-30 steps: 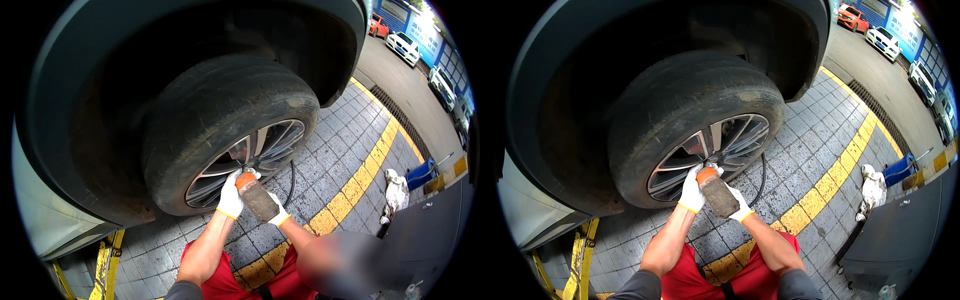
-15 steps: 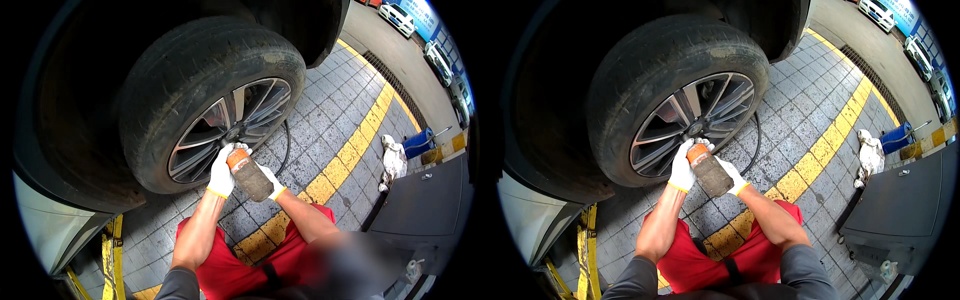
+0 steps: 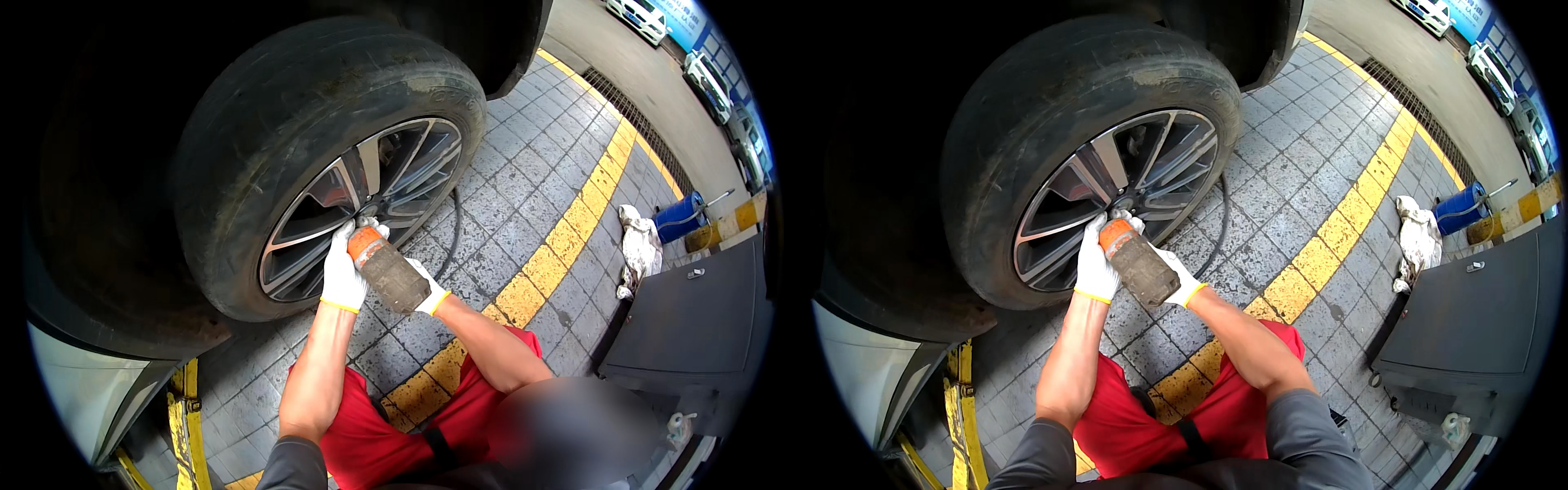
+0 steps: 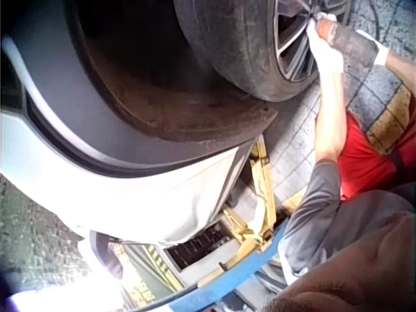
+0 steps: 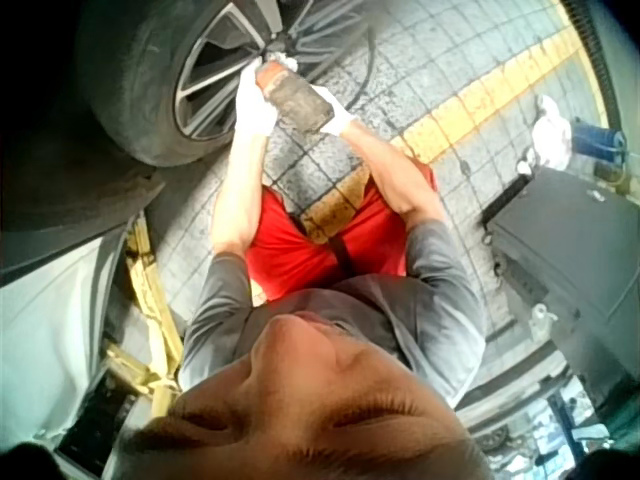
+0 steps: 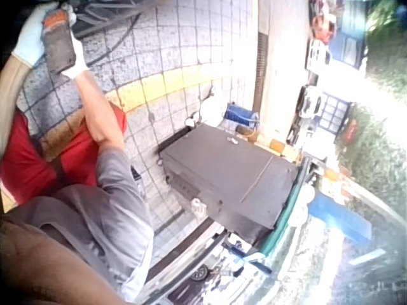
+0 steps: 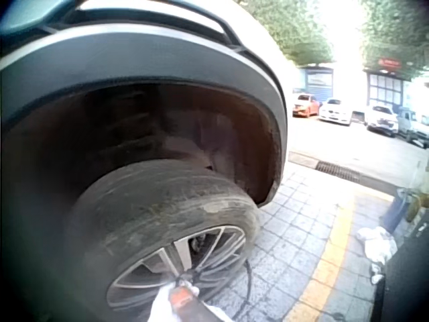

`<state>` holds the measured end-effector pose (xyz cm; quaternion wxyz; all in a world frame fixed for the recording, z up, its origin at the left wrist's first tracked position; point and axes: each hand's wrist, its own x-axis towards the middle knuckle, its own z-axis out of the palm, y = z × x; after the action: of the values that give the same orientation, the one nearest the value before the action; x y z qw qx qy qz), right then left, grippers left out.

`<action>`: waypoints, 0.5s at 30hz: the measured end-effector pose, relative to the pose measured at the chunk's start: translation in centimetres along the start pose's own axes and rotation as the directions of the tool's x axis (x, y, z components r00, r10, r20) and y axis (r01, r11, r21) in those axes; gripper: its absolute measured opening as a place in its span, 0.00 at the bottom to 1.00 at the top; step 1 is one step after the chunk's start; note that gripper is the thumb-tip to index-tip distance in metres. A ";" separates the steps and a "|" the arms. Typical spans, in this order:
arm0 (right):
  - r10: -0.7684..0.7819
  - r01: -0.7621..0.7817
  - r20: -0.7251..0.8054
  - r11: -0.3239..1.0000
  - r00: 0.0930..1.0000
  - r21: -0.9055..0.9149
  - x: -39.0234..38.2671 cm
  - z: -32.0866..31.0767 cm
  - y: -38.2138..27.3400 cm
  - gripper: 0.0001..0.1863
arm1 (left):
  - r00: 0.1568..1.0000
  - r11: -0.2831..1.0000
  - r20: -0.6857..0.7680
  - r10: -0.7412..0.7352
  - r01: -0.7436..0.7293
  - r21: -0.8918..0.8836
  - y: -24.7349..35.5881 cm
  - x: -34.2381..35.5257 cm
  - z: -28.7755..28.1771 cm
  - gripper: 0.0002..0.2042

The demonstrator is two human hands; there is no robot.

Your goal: The person uses an impact wrench to loosen and remove lug nuts from two car wheels. After removing the nuts, they take off the wheels and roll them away from the vehicle.

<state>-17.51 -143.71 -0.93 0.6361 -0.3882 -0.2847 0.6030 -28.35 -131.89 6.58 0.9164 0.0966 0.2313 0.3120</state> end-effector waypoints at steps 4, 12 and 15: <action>0.082 -0.092 -0.126 0.993 0.989 -0.074 -1.3 0.3 0.4 0.17 | 0.996 0.999 -0.075 0.041 -0.039 0.028 0.0 0.2 0.0 0.13; 0.047 -0.066 -0.087 0.970 0.995 -0.232 -5.7 -1.1 -2.1 0.19 | 0.996 0.999 0.089 0.027 -0.022 -0.046 -0.4 0.6 0.4 0.13; 0.045 -0.070 -0.074 0.919 0.996 -0.388 -7.5 -1.4 -3.6 0.19 | 0.998 0.998 -0.029 0.057 -0.057 0.023 -0.9 0.9 0.4 0.10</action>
<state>-15.19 -151.20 2.08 0.5369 -0.5340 -0.3672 0.5401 -27.06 -132.02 6.27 0.9025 0.1087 0.2454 0.3368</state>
